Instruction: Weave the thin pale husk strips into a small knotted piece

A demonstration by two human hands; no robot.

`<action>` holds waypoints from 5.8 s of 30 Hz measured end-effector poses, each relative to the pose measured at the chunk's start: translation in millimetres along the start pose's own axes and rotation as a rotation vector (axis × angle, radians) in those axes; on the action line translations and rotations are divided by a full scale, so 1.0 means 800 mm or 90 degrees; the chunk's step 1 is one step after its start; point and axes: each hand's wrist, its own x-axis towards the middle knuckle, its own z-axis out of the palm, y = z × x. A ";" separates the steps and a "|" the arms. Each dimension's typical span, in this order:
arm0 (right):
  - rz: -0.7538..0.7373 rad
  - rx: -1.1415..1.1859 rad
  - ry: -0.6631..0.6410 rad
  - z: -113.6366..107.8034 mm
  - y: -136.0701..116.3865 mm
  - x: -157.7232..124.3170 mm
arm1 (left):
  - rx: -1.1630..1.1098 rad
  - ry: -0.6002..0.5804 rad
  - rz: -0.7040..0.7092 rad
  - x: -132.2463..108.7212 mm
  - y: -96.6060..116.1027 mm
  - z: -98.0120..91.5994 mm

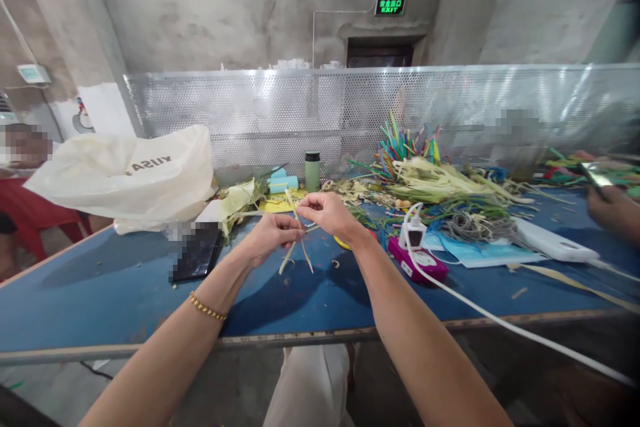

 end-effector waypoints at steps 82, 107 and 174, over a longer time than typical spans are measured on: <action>-0.357 -0.386 0.020 0.000 0.005 0.000 | -0.233 0.286 0.074 0.020 -0.016 -0.015; -0.395 -0.591 0.067 0.035 -0.017 -0.014 | -0.457 0.280 -0.072 0.017 -0.008 -0.013; 0.060 -0.023 0.054 0.031 0.011 0.002 | -0.106 0.275 0.105 0.015 -0.002 -0.016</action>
